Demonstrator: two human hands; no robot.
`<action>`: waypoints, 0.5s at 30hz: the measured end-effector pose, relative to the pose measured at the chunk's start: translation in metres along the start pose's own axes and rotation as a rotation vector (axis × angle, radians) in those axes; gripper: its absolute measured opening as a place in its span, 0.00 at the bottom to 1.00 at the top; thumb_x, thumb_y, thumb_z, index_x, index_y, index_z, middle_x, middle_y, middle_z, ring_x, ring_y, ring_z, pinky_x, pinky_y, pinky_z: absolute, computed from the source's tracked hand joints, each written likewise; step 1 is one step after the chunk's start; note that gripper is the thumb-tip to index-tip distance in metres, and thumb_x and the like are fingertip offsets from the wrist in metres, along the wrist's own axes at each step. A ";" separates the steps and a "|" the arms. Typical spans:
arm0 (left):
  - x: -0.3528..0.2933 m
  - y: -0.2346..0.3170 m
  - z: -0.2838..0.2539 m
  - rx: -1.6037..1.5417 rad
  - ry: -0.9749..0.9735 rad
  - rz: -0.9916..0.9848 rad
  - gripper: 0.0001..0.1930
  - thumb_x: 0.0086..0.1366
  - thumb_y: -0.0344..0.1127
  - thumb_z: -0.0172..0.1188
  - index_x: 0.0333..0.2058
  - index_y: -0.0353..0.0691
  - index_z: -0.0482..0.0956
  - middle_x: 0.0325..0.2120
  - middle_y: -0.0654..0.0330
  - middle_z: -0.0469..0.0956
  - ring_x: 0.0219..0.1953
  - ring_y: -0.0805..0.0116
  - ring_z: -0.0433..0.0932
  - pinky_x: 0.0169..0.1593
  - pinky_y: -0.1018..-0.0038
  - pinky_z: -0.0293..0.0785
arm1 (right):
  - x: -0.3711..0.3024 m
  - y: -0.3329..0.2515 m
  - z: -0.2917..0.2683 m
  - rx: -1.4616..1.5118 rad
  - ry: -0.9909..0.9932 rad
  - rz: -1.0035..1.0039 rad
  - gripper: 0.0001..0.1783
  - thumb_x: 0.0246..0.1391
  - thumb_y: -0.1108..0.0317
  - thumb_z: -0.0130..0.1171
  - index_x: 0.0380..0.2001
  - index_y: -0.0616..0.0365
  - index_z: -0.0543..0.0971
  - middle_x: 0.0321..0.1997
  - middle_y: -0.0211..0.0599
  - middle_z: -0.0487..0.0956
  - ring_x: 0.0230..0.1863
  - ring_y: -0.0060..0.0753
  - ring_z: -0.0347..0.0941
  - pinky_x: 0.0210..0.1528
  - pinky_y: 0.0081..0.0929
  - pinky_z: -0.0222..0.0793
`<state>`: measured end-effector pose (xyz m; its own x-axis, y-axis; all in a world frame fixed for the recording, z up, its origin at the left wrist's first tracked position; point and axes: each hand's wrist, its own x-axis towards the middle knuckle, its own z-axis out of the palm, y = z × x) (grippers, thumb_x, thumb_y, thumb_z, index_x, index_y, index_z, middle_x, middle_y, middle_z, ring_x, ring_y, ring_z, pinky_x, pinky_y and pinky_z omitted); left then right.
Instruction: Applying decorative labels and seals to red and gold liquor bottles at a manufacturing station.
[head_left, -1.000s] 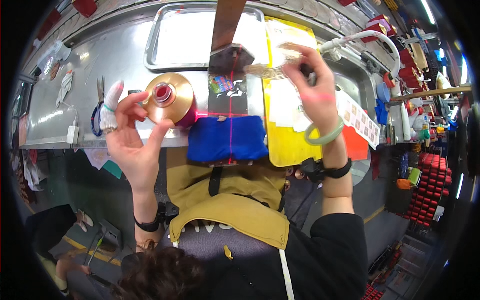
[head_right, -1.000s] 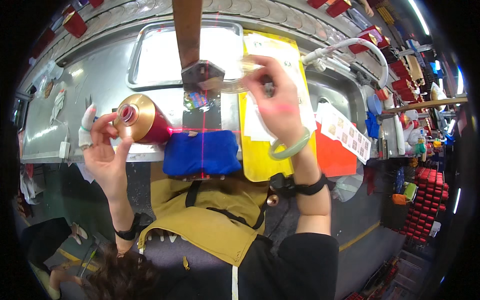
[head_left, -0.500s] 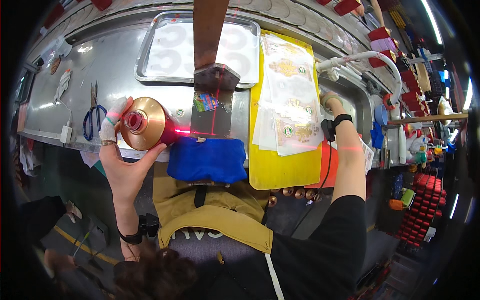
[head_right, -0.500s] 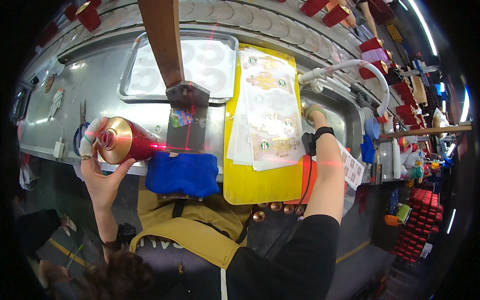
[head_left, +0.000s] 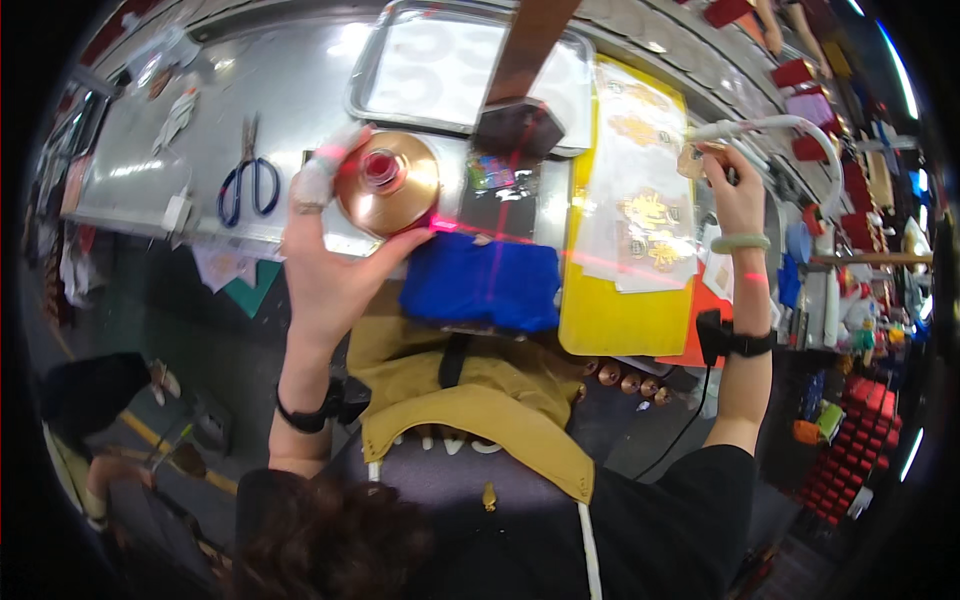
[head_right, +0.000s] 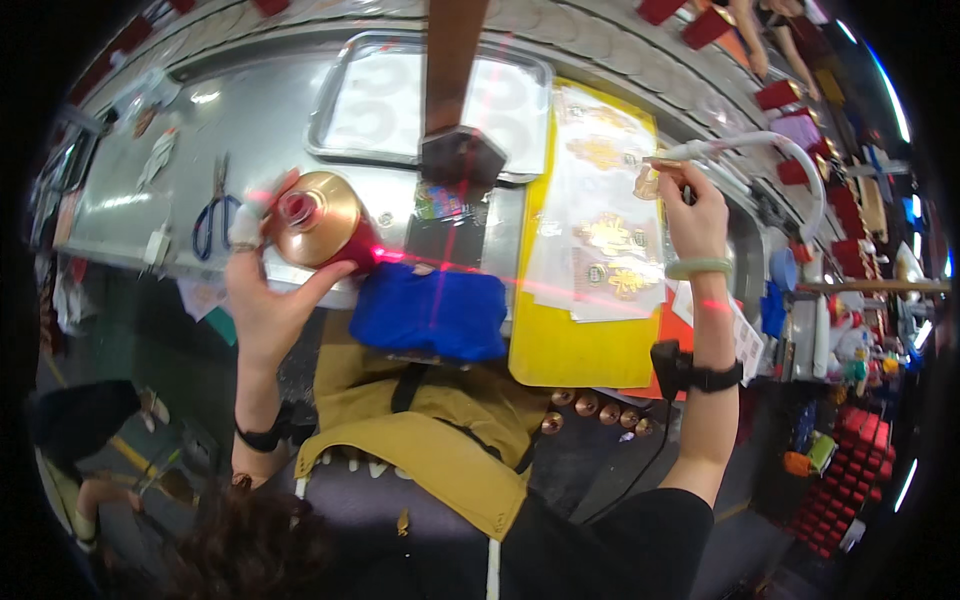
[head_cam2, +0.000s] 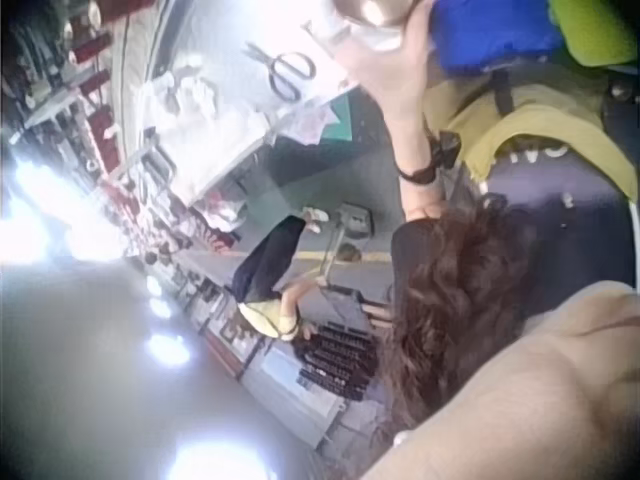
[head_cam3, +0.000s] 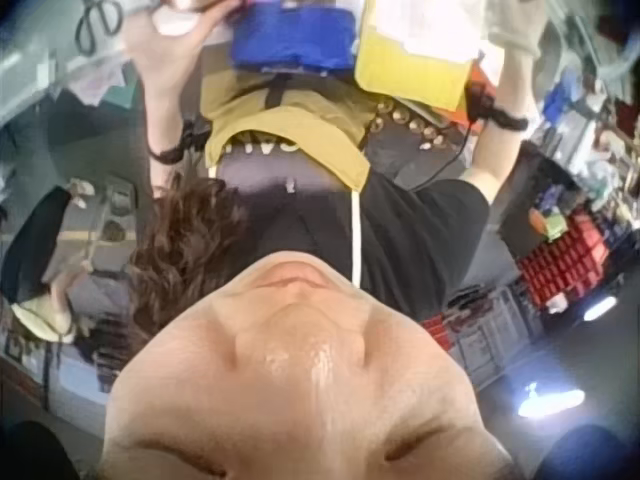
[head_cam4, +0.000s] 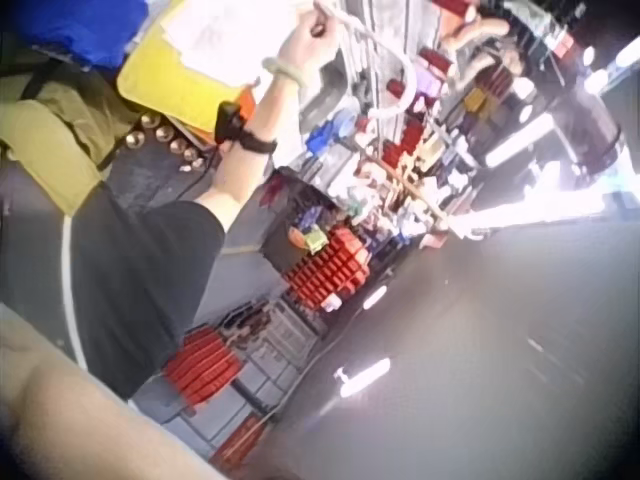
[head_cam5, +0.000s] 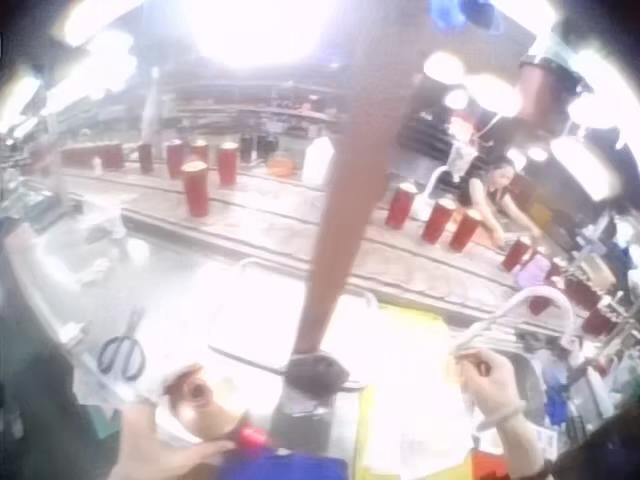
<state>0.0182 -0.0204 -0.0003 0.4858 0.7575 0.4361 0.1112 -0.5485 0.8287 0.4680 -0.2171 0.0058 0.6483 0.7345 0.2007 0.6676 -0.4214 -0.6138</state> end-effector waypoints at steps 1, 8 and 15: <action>-0.002 -0.001 -0.002 -0.014 -0.034 -0.011 0.47 0.48 0.33 0.86 0.66 0.33 0.71 0.63 0.50 0.77 0.63 0.57 0.77 0.67 0.64 0.72 | -0.016 -0.030 0.012 0.089 -0.005 -0.127 0.14 0.64 0.69 0.64 0.51 0.53 0.88 0.28 0.22 0.77 0.32 0.17 0.70 0.38 0.21 0.67; -0.025 0.020 -0.012 -0.188 0.167 -0.065 0.19 0.69 0.27 0.69 0.55 0.31 0.74 0.51 0.50 0.83 0.45 0.69 0.83 0.49 0.72 0.79 | -0.087 -0.189 0.093 0.529 -0.039 -0.141 0.20 0.63 0.74 0.69 0.57 0.63 0.81 0.33 0.20 0.80 0.34 0.11 0.69 0.37 0.14 0.63; -0.028 0.047 -0.018 -0.844 -0.079 -0.410 0.15 0.77 0.31 0.61 0.55 0.28 0.70 0.47 0.47 0.85 0.39 0.65 0.88 0.43 0.74 0.83 | -0.111 -0.268 0.098 0.910 -0.220 -0.235 0.26 0.64 0.78 0.67 0.63 0.68 0.72 0.47 0.36 0.86 0.47 0.22 0.80 0.51 0.21 0.74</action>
<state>-0.0058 -0.0613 0.0328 0.6089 0.7914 0.0543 -0.3629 0.2171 0.9062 0.1815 -0.1333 0.0735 0.3895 0.8695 0.3038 0.1725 0.2551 -0.9514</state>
